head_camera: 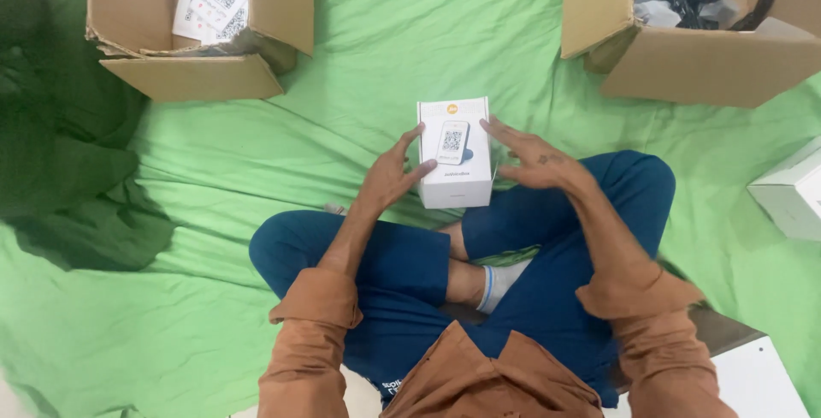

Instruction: The person unboxes small electronic devices from white boxes and repacks them into labeled boxes.

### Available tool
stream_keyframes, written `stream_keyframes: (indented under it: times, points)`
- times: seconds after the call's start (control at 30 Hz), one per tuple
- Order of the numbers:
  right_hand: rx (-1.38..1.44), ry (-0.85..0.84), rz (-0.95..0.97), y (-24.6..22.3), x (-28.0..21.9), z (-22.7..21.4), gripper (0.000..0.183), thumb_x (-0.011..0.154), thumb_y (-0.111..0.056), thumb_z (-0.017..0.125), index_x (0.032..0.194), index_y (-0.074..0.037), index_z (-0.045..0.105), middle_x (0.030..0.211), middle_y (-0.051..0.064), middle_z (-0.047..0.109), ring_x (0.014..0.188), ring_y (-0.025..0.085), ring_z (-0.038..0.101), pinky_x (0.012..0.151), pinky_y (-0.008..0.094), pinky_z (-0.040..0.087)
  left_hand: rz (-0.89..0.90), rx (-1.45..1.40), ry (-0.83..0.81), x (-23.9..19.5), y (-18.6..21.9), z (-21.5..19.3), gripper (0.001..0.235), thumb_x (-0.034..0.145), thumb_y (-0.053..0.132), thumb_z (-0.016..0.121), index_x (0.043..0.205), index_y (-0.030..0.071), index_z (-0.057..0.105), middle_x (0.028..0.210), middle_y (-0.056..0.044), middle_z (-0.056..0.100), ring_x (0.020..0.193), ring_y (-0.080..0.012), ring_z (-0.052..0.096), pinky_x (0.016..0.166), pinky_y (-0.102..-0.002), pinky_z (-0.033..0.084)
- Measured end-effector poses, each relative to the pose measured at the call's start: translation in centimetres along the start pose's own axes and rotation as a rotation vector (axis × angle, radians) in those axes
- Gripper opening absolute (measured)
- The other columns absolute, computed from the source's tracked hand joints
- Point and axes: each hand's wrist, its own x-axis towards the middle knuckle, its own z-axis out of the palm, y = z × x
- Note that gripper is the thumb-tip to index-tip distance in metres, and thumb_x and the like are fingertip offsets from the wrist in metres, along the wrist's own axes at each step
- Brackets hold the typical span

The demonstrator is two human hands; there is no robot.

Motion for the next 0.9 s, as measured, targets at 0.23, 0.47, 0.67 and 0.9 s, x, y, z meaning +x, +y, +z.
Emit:
stream_keyframes:
  times: [0.23,0.47,0.67,0.9]
  points:
    - [-0.036,0.265,0.374,-5.6,0.9,4.0,0.121,0.073,-0.025,0.085,0.168,-0.021,0.009,0.165,0.029,0.026,0.136,0.051,0.046,0.108,0.052,0.048,0.063,0.075,0.198,0.9,-4.0,4.3,0.07,0.099,0.044,0.063,0.162,0.026,0.037,0.134,-0.023,0.063,0.117,-0.0437,0.065,0.099,-0.051,0.052]
    - [-0.402,0.34,0.177,-5.8,1.6,3.5,0.13,0.063,-0.041,0.094,0.157,-0.008,0.011,0.156,0.039,0.017,0.132,0.059,0.034,0.106,0.056,0.039,0.161,0.707,0.355,-0.6,2.4,2.5,0.062,0.095,0.036,0.064,0.153,0.028,0.044,0.161,-0.019,0.045,0.124,-0.0413,0.061,0.095,-0.052,0.052]
    - [0.074,0.34,0.126,-4.3,0.2,3.3,0.108,0.072,-0.037,0.091,0.16,-0.008,0.033,0.153,0.026,0.046,0.142,0.043,0.047,0.118,0.047,0.04,0.025,-0.103,0.159,-0.7,-3.0,3.7,0.083,0.083,0.029,0.074,0.156,0.017,0.035,0.15,-0.02,0.049,0.124,-0.0406,0.062,0.098,-0.049,0.057]
    - [0.703,0.253,0.36,-9.0,-0.5,-5.9,0.104,0.071,-0.017,0.086,0.16,-0.014,0.033,0.152,0.019,0.05,0.142,0.037,0.053,0.107,0.045,0.053,0.129,-0.846,0.091,-1.0,-2.2,-0.1,0.086,0.083,0.007,0.063,0.165,0.009,0.036,0.172,-0.019,0.038,0.157,-0.0338,0.04,0.128,-0.043,0.038]
